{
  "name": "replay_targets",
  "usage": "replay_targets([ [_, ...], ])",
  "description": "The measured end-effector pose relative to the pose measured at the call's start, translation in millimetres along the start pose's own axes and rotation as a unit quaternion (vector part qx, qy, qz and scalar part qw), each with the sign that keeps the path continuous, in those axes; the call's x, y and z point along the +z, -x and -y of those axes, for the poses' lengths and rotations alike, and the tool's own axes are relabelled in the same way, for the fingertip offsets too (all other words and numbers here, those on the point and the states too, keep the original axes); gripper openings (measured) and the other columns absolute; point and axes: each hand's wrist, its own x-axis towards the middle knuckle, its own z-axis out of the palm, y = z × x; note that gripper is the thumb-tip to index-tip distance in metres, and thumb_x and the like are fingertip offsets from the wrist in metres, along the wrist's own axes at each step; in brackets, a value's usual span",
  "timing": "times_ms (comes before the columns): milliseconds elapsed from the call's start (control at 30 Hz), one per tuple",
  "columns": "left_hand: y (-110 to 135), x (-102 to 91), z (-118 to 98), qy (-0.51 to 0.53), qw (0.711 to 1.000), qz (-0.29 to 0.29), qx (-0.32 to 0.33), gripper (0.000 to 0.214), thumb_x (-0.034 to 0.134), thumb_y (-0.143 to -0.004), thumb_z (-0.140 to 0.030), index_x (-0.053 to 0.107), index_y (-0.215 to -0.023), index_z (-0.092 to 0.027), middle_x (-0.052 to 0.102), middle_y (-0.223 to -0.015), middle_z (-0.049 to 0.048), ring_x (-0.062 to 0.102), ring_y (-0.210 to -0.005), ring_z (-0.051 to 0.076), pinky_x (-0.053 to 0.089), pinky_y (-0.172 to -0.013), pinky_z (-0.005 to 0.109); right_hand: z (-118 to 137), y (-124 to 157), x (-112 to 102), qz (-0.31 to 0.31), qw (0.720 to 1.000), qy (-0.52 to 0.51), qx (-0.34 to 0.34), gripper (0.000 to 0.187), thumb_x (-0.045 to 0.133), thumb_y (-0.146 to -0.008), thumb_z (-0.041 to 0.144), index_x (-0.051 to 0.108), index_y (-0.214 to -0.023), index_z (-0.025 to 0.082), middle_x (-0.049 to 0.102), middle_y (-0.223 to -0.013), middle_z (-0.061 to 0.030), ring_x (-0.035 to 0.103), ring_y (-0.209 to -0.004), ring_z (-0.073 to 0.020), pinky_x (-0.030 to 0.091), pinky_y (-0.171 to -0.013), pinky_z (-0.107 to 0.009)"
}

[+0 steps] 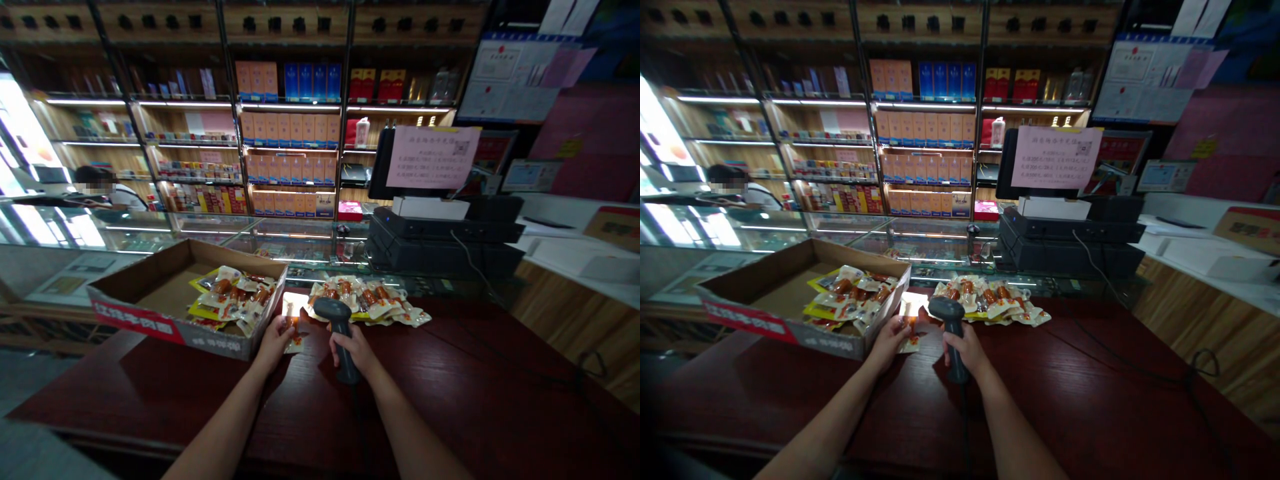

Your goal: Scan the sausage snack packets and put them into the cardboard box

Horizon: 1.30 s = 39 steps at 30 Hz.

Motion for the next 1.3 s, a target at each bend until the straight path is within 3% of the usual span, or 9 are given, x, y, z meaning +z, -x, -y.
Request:
replay_targets([
  [233, 1.0, 3.7, -3.2, 0.067, 0.995, -0.059, -0.048, 0.053, 0.078, -0.051, -0.037, 0.054, -0.092, -0.015, 0.069, -0.086, 0.0071, 0.066, -0.073, 0.021, 0.050, -0.067, 0.031, -1.0, -3.1, -0.8, -0.038, 0.999, -0.033, 0.008, 0.036, 0.067, -0.067, 0.039, 0.054, -0.090, 0.014, 0.058, -0.051, 0.0043, 0.053, -0.034, -0.0119, 0.042, -0.033, -0.022],
  [433, 0.6, 15.9, -20.5, 0.123, 0.988, -0.052, -0.082, 0.060, 0.083, -0.045, -0.031, 0.054, -0.095, -0.015, 0.068, -0.079, 0.0057, 0.064, -0.061, 0.019, 0.051, -0.058, 0.031, 28.2, 2.7, -13.4, -0.149, 0.988, -0.041, -0.009, 0.031, 0.067, -0.066, 0.039, 0.053, -0.080, 0.016, 0.057, -0.048, 0.0050, 0.050, -0.032, -0.0107, 0.042, -0.032, -0.021],
  [567, -12.0, 49.1, -36.8, 0.162, 0.986, 0.002, -0.046, 0.058, 0.083, -0.046, -0.027, 0.058, -0.096, -0.012, 0.068, -0.089, 0.0087, 0.065, -0.072, 0.018, 0.051, -0.068, 0.030, 54.8, 22.8, -35.0, -0.204, 0.978, -0.038, -0.033, 0.032, 0.069, -0.064, 0.040, 0.054, -0.079, 0.016, 0.056, -0.048, 0.0053, 0.050, -0.033, -0.0106, 0.045, -0.033, -0.023],
  [700, -34.8, 101.9, -50.0, 0.157, 0.987, 0.042, -0.011, 0.061, 0.081, -0.047, -0.026, 0.058, -0.102, -0.013, 0.067, -0.093, 0.0087, 0.065, -0.078, 0.018, 0.050, -0.074, 0.031, 68.5, 46.9, -51.7, -0.251, 0.965, -0.040, -0.058, 0.034, 0.070, -0.064, 0.040, 0.054, -0.081, 0.016, 0.057, -0.049, 0.0052, 0.050, -0.033, -0.0105, 0.046, -0.033, -0.023],
  [833, -59.0, 149.2, -53.6, -0.002, 0.998, 0.007, 0.057, 0.069, 0.074, -0.057, -0.021, 0.048, -0.122, -0.018, 0.065, -0.085, 0.0040, 0.062, -0.076, 0.018, 0.048, -0.073, 0.032, 69.4, 63.2, -57.4, -0.258, 0.963, -0.043, -0.062, 0.037, 0.070, -0.065, 0.040, 0.055, -0.087, 0.015, 0.057, -0.049, 0.0051, 0.050, -0.033, -0.0108, 0.046, -0.033, -0.023],
  [933, -71.7, 167.4, -50.0, -0.222, 0.971, 0.003, 0.091, 0.045, 0.069, -0.063, -0.019, 0.061, -0.106, -0.015, 0.062, -0.077, 0.0044, 0.059, -0.076, 0.020, 0.045, -0.076, 0.034, 67.5, 69.9, -58.7, -0.259, 0.962, -0.049, -0.063, 0.041, 0.071, -0.065, 0.042, 0.056, -0.091, 0.015, 0.057, -0.050, 0.0051, 0.050, -0.033, -0.0109, 0.046, -0.033, -0.024],
  [1000, -75.7, 171.6, -46.6, -0.340, 0.934, 0.003, 0.111, 0.022, 0.067, -0.067, -0.022, 0.067, -0.087, -0.014, 0.061, -0.079, 0.0076, 0.058, -0.081, 0.022, 0.043, -0.081, 0.035, 66.7, 72.6, -59.2, -0.261, 0.962, -0.051, -0.067, 0.042, 0.070, -0.065, 0.043, 0.056, -0.093, 0.014, 0.056, -0.050, 0.0050, 0.050, -0.033, -0.0108, 0.045, -0.033, -0.024],
  [1100, -75.5, 171.3, -44.3, -0.430, 0.889, -0.006, 0.159, 0.016, 0.064, -0.070, -0.027, 0.068, -0.077, -0.014, 0.058, -0.090, 0.0122, 0.055, -0.092, 0.025, 0.040, -0.086, 0.036, 66.4, 73.7, -58.4, -0.257, 0.963, -0.049, -0.069, 0.042, 0.070, -0.066, 0.042, 0.055, -0.093, 0.013, 0.057, -0.051, 0.0046, 0.050, -0.034, -0.0107, 0.046, -0.034, -0.024],
  [1300, -63.3, 155.1, -54.3, -0.414, 0.888, -0.032, 0.200, 0.021, 0.059, -0.075, -0.026, 0.067, -0.089, -0.013, 0.050, -0.111, 0.0150, 0.054, -0.101, 0.026, 0.041, -0.092, 0.038, 62.6, 60.6, -45.3, -0.241, 0.967, -0.048, -0.059, 0.035, 0.070, -0.066, 0.041, 0.055, -0.083, 0.015, 0.057, -0.050, 0.0045, 0.050, -0.033, -0.0101, 0.045, -0.033, -0.023],
])
